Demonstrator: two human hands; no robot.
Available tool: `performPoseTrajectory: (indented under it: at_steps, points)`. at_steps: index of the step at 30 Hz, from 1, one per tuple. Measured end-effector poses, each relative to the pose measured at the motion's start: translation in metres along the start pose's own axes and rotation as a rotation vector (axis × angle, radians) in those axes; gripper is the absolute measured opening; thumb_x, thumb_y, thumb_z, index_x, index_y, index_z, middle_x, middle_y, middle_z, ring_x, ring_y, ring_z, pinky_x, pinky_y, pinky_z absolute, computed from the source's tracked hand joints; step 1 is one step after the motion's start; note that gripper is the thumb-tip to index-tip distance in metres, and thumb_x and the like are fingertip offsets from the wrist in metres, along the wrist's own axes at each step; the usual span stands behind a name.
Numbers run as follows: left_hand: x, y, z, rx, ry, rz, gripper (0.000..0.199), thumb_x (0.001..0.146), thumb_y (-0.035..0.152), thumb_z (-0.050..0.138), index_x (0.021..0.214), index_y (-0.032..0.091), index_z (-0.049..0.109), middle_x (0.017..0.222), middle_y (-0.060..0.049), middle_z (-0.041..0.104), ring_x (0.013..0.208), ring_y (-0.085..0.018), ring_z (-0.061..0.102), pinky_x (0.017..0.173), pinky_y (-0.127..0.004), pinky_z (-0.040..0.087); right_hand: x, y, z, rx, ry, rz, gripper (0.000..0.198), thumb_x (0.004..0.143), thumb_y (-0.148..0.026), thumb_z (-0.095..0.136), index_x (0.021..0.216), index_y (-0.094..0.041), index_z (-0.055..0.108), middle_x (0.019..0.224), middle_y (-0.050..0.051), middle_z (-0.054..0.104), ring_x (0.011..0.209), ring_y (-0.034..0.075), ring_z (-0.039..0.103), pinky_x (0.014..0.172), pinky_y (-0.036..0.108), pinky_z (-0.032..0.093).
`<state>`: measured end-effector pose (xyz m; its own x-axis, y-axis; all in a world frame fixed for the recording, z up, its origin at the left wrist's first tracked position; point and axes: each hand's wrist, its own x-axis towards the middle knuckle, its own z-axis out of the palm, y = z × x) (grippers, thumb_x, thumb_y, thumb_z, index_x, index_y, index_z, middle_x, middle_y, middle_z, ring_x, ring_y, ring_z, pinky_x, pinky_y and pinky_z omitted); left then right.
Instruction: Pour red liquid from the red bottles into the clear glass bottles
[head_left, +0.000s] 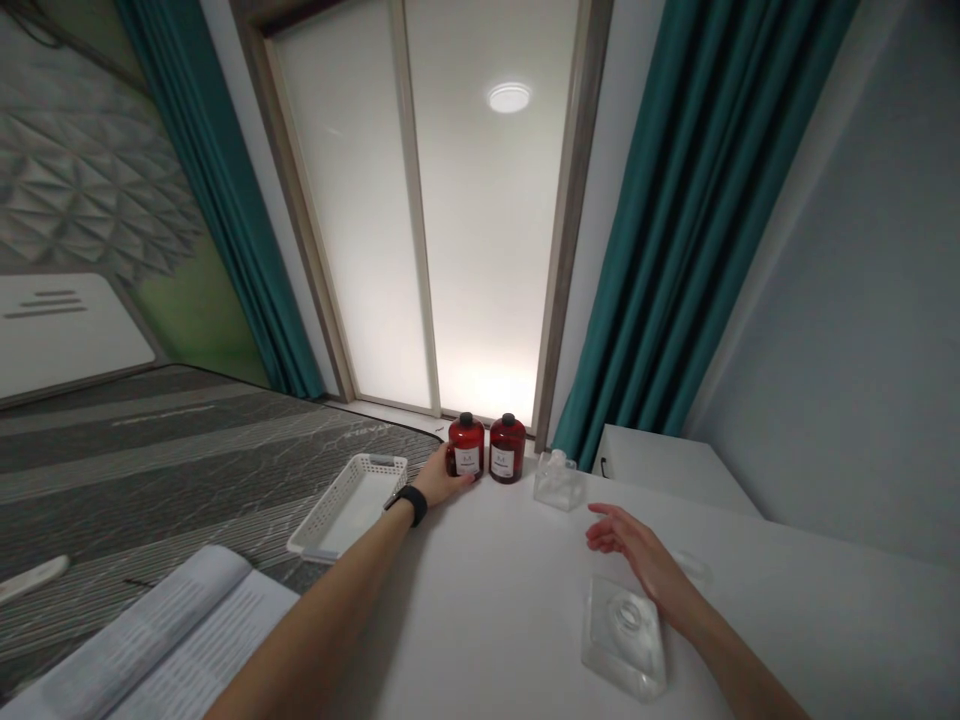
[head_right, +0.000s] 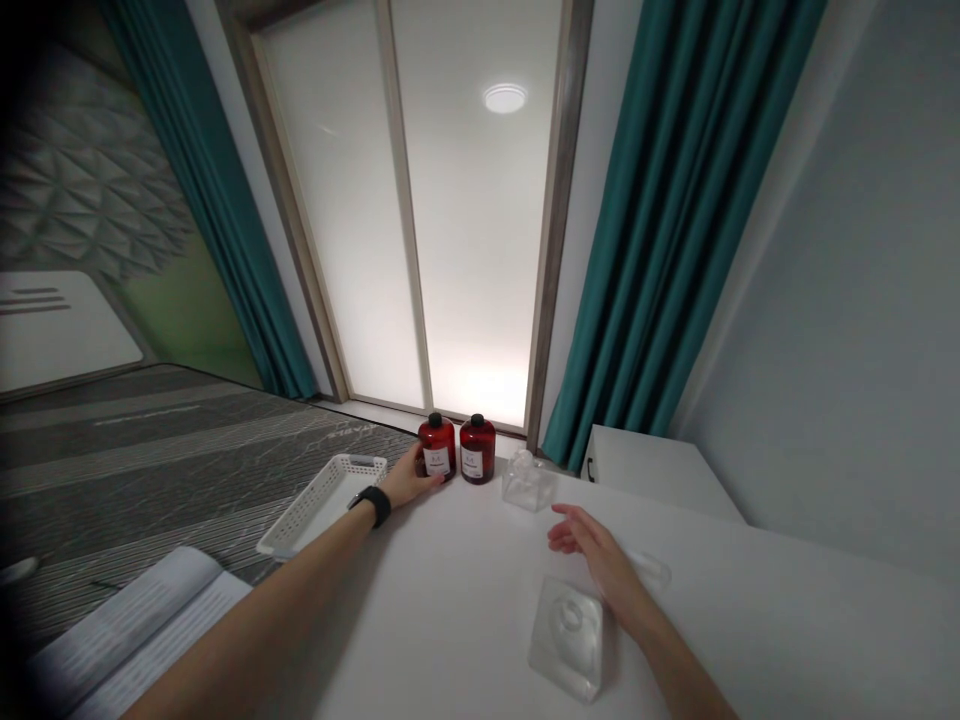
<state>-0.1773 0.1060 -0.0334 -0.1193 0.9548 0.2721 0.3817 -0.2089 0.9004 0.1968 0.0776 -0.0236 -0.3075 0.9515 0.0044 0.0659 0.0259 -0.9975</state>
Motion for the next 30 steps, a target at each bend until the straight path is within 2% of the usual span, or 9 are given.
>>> performPoseTrajectory:
  at_steps: [5,11,14,18,30]
  points:
    - [0.016,0.000,-0.007,0.055,0.011,-0.033,0.059,0.063,0.019,0.086,0.115,0.016,0.058,0.114,-0.014,0.071,0.102,-0.030,0.070,0.092,-0.043,0.057,-0.001,-0.002,0.001,-0.028,0.002,-0.020,0.058,0.081,-0.069,0.053,0.110,-0.019,0.063,0.084,0.008,0.072,0.079,0.026,0.068,0.079,0.042,0.049]
    - [0.032,-0.005,-0.009,0.089,-0.021,-0.067,0.059,0.064,0.021,0.085,0.116,0.018,0.057,0.112,-0.010,0.072,0.104,-0.029,0.069,0.092,-0.043,0.057,-0.001,-0.003,0.002,-0.053,0.015,-0.009,0.060,0.080,-0.071,0.052,0.107,-0.019,0.064,0.082,0.007,0.072,0.078,0.026,0.068,0.079,0.042,0.050]
    - [0.036,-0.008,-0.008,0.094,-0.009,-0.075,0.059,0.064,0.019,0.083,0.116,0.017,0.056,0.115,-0.012,0.071,0.109,-0.030,0.067,0.095,-0.044,0.055,-0.002,-0.005,0.003,-0.061,0.011,-0.016,0.061,0.079,-0.072,0.053,0.108,-0.019,0.063,0.083,0.008,0.072,0.079,0.026,0.068,0.079,0.041,0.050]
    - [0.037,-0.011,-0.008,0.093,0.002,-0.082,0.058,0.065,0.019,0.081,0.115,0.015,0.054,0.117,-0.015,0.069,0.108,-0.031,0.067,0.098,-0.046,0.052,-0.003,-0.006,0.004,-0.073,0.012,-0.032,0.061,0.079,-0.072,0.053,0.108,-0.019,0.064,0.081,0.007,0.071,0.078,0.025,0.067,0.078,0.040,0.050]
    - [0.026,-0.009,-0.005,0.034,0.021,-0.060,0.065,0.061,0.018,0.084,0.118,0.016,0.053,0.118,-0.014,0.066,0.112,-0.032,0.064,0.100,-0.048,0.050,-0.005,-0.008,0.004,-0.082,0.025,-0.024,0.057,0.079,-0.070,0.054,0.106,-0.021,0.065,0.082,0.007,0.072,0.078,0.026,0.068,0.079,0.042,0.051]
